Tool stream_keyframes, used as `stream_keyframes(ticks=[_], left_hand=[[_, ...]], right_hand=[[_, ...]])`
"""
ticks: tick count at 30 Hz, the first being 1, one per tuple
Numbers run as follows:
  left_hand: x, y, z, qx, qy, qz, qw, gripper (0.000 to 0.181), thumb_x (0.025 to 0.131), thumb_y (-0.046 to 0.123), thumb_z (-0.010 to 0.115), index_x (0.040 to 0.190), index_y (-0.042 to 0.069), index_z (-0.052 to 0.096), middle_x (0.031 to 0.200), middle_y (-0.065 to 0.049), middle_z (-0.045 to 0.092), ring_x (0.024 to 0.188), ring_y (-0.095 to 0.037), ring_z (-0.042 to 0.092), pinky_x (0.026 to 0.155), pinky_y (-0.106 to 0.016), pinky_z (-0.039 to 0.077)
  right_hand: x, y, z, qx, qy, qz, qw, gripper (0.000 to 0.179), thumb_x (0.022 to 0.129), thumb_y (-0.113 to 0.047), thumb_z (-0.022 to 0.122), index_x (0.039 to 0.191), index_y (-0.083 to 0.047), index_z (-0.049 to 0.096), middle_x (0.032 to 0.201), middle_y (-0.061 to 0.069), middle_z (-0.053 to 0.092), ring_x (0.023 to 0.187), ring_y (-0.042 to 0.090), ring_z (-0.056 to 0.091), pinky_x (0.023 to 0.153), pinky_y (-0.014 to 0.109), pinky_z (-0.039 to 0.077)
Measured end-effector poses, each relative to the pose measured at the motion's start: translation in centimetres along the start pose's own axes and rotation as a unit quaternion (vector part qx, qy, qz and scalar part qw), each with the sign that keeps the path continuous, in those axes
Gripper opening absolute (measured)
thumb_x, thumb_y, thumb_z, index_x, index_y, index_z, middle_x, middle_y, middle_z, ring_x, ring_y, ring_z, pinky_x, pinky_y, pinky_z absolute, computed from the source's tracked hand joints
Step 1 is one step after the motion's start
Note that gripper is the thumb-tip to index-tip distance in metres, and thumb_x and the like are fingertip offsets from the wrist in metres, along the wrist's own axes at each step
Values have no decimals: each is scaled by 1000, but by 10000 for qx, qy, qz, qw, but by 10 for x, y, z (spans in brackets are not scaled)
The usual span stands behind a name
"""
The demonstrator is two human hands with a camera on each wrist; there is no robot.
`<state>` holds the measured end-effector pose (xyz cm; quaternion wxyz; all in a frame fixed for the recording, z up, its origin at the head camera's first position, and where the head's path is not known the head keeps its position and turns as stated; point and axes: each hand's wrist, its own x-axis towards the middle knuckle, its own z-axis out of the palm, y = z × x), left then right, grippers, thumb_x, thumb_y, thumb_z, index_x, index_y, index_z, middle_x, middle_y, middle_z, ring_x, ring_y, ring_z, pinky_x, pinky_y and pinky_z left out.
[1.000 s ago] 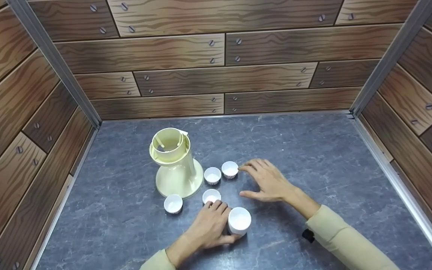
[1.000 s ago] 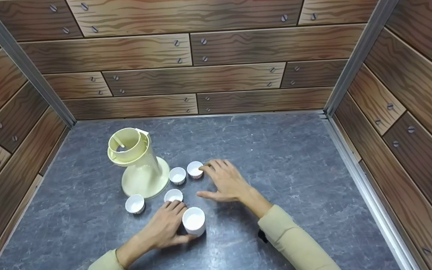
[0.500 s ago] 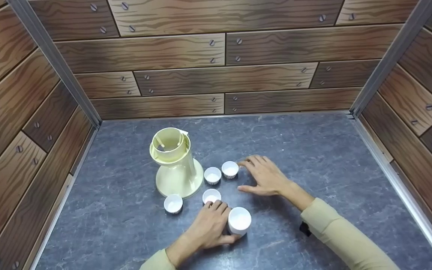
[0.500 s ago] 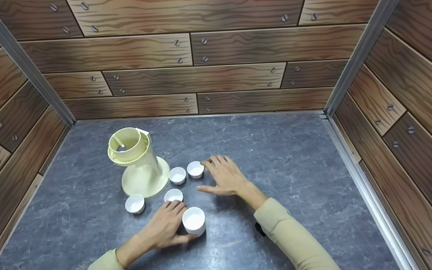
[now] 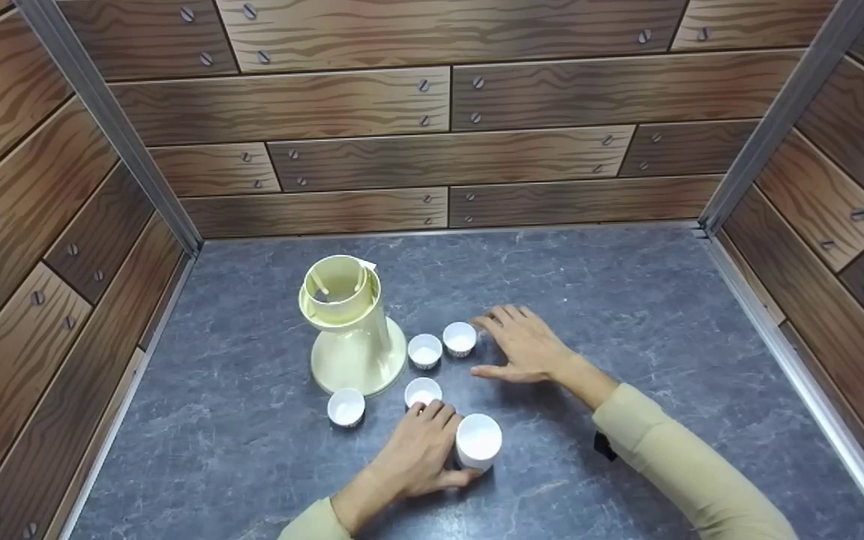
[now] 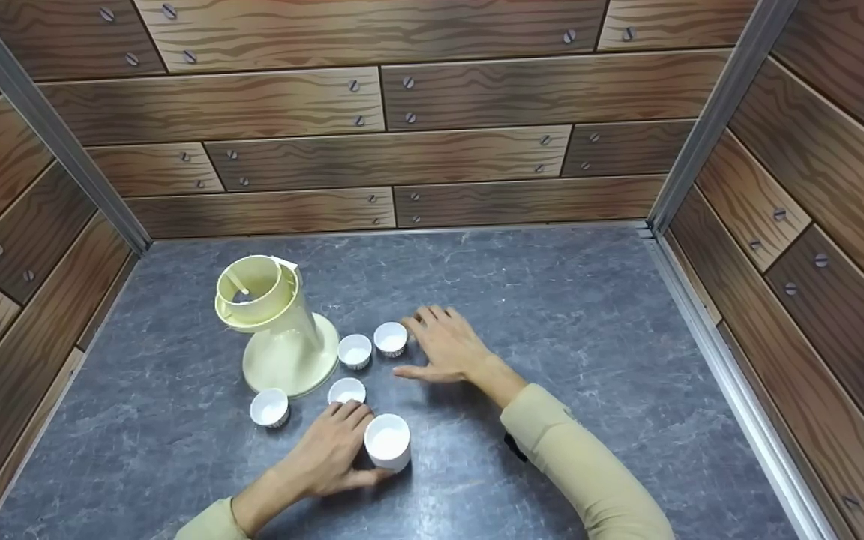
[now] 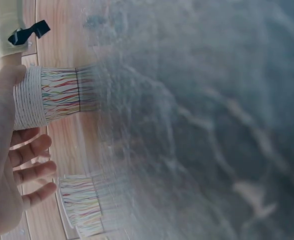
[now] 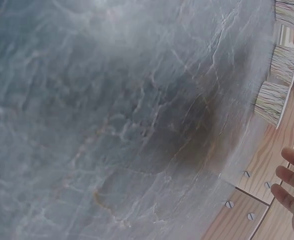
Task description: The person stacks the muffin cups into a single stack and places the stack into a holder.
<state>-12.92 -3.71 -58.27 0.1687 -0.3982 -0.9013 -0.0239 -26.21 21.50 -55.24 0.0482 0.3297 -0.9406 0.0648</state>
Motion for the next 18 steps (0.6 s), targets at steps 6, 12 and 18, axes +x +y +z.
stream_keyframes(ticks=[6, 12, 18], left_hand=[[0, -1, 0, -20, 27, 22, 10000, 67, 84, 79, 64, 113, 19, 63, 105, 3, 66, 103, -17, 61, 84, -34, 47], [0, 0, -1, 26, -15, 8, 10000, 68, 84, 79, 63, 115, 19, 64, 107, 3, 67, 104, -17, 61, 85, -34, 48], [0, 1, -1, 61, -46, 19, 10000, 69, 83, 79, 64, 116, 19, 64, 108, 2, 67, 105, -17, 61, 86, -35, 48]], right_hand=[[7, 3, 3, -224, -245, 24, 9994, 94, 87, -77, 63, 153, -11, 50, 146, 18, 57, 136, 38, 55, 115, 59, 43], [14, 4, 6, -295, -407, 67, 9987, 96, 88, -79, 60, 154, -11, 48, 148, 19, 55, 138, 39, 53, 116, 60, 41], [20, 4, 11, -415, -425, 52, 9982, 97, 88, -80, 58, 154, -10, 48, 145, 18, 56, 135, 37, 54, 112, 56, 44]])
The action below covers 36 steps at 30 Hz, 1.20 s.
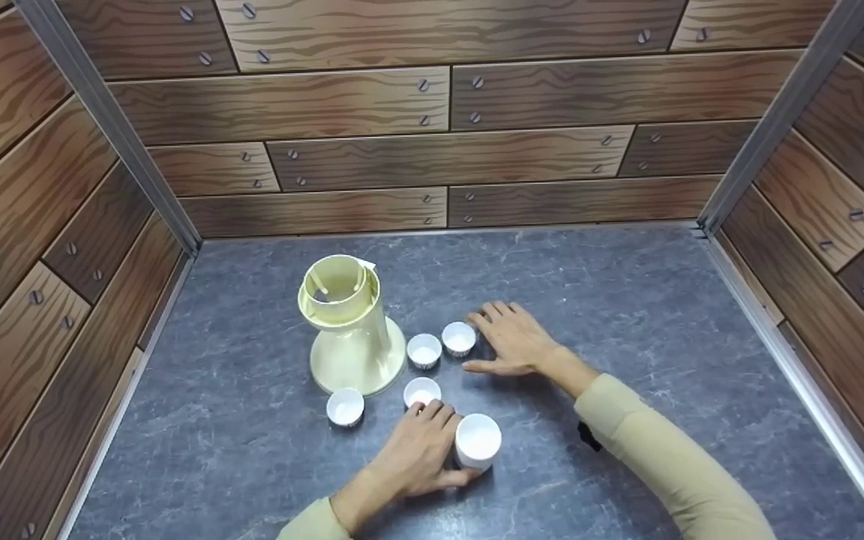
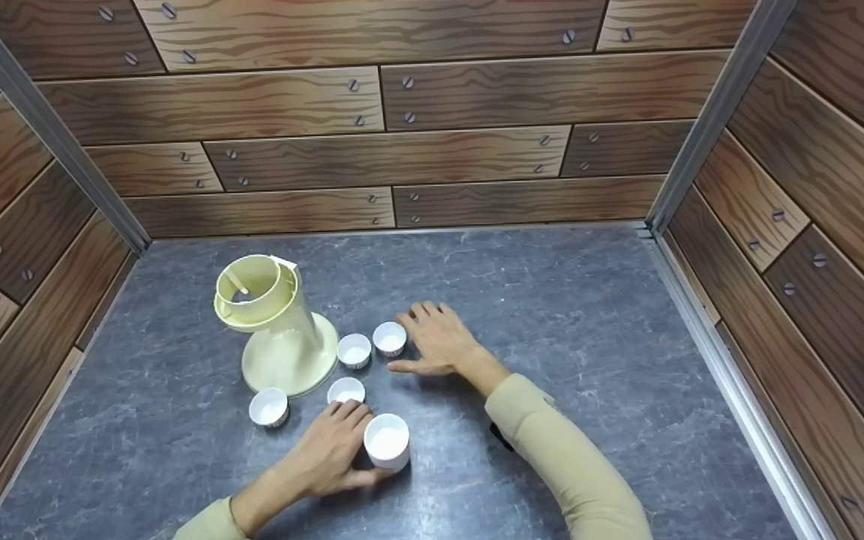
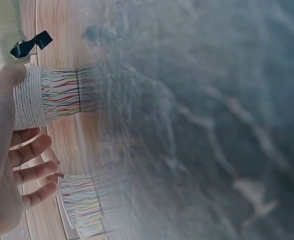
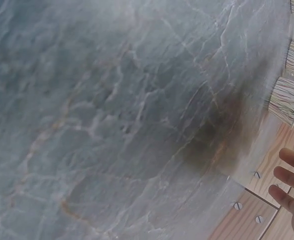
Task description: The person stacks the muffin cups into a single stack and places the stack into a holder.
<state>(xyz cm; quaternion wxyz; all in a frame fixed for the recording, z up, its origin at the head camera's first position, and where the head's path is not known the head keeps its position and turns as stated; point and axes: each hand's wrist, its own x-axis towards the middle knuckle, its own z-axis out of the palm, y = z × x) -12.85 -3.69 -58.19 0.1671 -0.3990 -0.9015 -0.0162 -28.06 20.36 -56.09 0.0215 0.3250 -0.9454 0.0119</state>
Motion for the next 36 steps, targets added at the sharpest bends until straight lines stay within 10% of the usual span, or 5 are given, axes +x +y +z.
stream_keyframes(ticks=[36], left_hand=[[-1, -1, 2, 125, 179, 41, 9998, 68, 82, 80, 64, 113, 20, 63, 104, 4, 65, 101, -16, 59, 84, -33, 47]], right_hand=[[20, 0, 15, 94, -74, 41, 9999, 80, 95, -78, 51, 143, -14, 56, 137, 16, 60, 131, 37, 56, 112, 58, 45]])
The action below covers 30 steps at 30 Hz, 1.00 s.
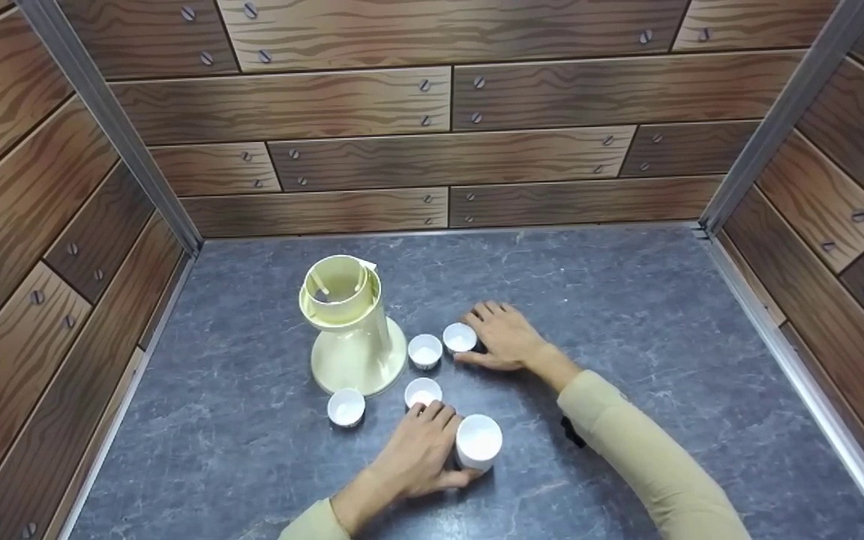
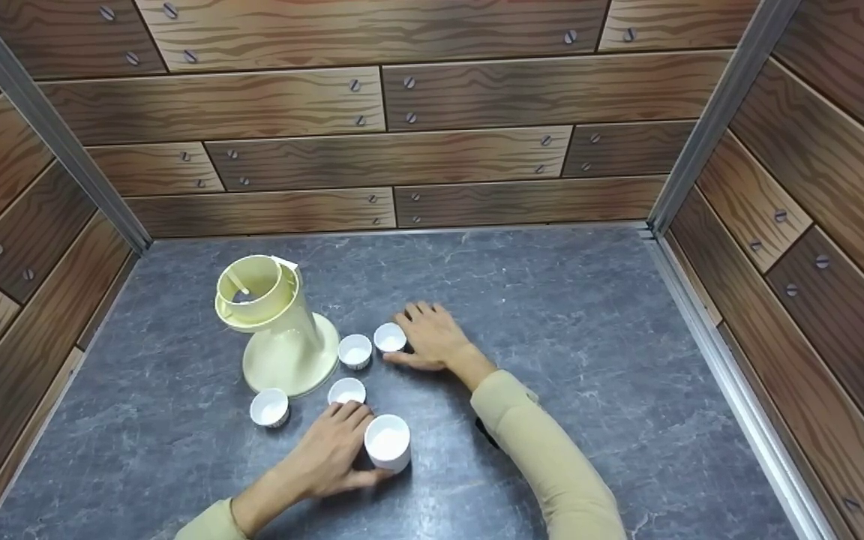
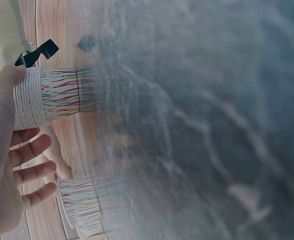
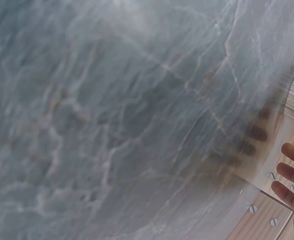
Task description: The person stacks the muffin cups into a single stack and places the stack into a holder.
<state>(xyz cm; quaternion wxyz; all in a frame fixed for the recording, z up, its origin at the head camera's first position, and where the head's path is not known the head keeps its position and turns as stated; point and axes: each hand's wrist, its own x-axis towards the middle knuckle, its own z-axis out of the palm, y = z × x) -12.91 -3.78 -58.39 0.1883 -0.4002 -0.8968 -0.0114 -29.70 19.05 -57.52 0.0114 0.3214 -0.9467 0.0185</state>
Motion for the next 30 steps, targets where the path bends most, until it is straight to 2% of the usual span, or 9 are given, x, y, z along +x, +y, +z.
stream_keyframes(ticks=[3, 9, 16, 22, 30], left_hand=[[0, 0, 0, -27, 39, 1, 10000, 67, 82, 80, 64, 112, 19, 63, 104, 4, 65, 100, -16, 59, 83, -33, 47], [0, 1, 0, -244, -96, -54, 9996, 68, 83, 79, 65, 114, 18, 64, 106, 3, 66, 103, -16, 61, 83, -34, 47], [0, 2, -1, -251, -160, -75, 9995, 68, 83, 79, 65, 114, 19, 64, 106, 3, 66, 103, -16, 61, 84, -34, 48], [1, 1, -1, -91, -107, -47, 9999, 68, 82, 80, 65, 113, 19, 64, 104, 4, 66, 101, -16, 60, 84, -33, 47], [0, 1, -1, -117, -95, -62, 9999, 66, 82, 79, 65, 112, 20, 63, 103, 4, 65, 100, -16, 60, 83, -33, 46]], right_hand=[[-1, 0, -1, -23, 4, -28, 10000, 79, 95, -77, 51, 141, -13, 58, 135, 15, 61, 129, 37, 57, 111, 57, 46], [-1, -1, 0, -89, 112, -104, 9998, 77, 96, -75, 51, 138, -12, 60, 131, 14, 63, 124, 35, 59, 107, 54, 48], [-4, 1, 0, -6, 165, -89, 9998, 76, 96, -76, 51, 137, -12, 61, 131, 14, 63, 124, 35, 59, 108, 54, 48], [-8, 5, -5, 94, 260, 100, 9996, 77, 96, -75, 51, 137, -11, 60, 137, 16, 62, 129, 37, 58, 114, 58, 45], [-18, 6, -13, 350, 521, 235, 9977, 76, 94, -76, 54, 138, -14, 61, 137, 15, 62, 130, 37, 59, 111, 58, 47]])
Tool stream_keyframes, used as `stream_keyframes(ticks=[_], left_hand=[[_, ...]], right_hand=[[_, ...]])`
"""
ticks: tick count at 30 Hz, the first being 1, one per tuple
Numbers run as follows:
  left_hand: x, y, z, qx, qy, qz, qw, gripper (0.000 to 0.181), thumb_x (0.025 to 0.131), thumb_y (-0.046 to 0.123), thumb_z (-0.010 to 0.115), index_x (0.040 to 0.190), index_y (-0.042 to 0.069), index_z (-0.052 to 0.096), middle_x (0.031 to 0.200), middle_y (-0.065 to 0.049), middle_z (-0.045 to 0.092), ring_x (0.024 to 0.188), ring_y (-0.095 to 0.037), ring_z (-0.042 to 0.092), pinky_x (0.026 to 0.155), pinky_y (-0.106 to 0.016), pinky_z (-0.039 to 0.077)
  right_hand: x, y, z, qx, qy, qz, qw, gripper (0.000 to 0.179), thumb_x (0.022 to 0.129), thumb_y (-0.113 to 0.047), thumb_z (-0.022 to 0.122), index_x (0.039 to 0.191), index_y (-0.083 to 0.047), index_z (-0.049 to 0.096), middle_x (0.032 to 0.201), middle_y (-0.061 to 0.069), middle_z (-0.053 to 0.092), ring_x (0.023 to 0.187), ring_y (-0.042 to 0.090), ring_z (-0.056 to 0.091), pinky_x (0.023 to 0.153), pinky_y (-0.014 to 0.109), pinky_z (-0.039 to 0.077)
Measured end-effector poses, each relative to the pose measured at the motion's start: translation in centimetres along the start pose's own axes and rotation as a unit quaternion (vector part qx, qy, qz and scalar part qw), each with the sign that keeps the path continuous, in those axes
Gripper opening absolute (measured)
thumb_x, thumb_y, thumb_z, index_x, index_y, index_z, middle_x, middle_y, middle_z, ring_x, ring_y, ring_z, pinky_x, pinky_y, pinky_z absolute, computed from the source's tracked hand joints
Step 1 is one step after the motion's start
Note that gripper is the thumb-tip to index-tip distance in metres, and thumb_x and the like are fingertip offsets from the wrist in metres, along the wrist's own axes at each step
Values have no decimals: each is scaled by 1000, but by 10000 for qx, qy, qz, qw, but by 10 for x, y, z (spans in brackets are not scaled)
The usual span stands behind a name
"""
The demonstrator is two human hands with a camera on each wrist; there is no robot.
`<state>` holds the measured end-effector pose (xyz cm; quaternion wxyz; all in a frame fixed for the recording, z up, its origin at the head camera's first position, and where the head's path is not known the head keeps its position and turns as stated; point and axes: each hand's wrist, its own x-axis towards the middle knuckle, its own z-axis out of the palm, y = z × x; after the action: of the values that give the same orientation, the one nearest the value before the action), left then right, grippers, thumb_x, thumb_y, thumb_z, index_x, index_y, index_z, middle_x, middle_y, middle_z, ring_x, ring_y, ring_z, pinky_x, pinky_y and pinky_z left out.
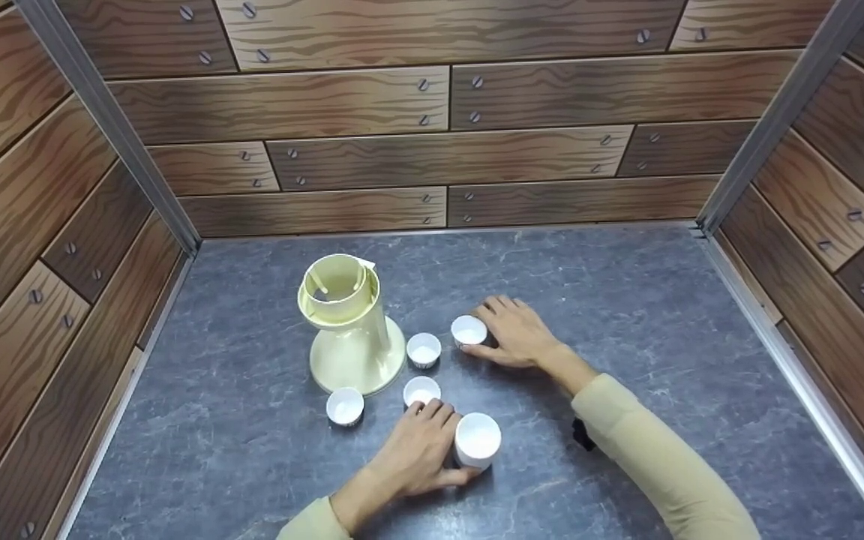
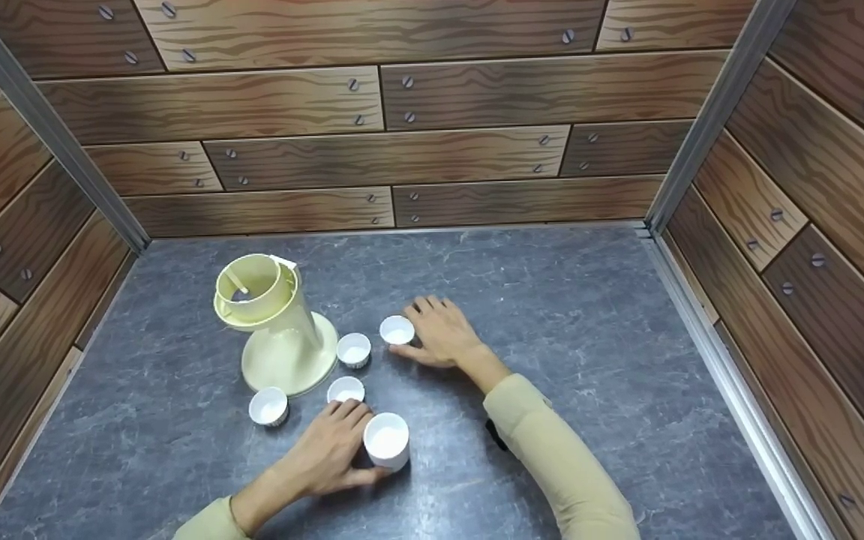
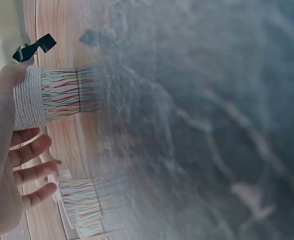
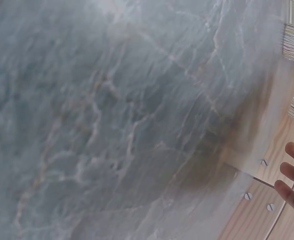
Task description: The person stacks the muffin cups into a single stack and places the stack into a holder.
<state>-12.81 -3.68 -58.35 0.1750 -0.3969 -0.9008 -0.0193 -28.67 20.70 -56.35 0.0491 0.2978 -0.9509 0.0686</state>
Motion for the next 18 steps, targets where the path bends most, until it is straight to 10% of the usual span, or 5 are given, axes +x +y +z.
stream_keyframes(ticks=[18], left_hand=[[0, -1, 0, -54, 81, 18, 10000, 66, 83, 78, 65, 112, 19, 64, 102, 4, 66, 99, -16, 61, 82, -34, 47]], right_hand=[[-19, -2, -17, 360, 610, 32, 9975, 69, 92, -67, 66, 136, -15, 64, 133, 13, 65, 125, 34, 61, 103, 54, 52]])
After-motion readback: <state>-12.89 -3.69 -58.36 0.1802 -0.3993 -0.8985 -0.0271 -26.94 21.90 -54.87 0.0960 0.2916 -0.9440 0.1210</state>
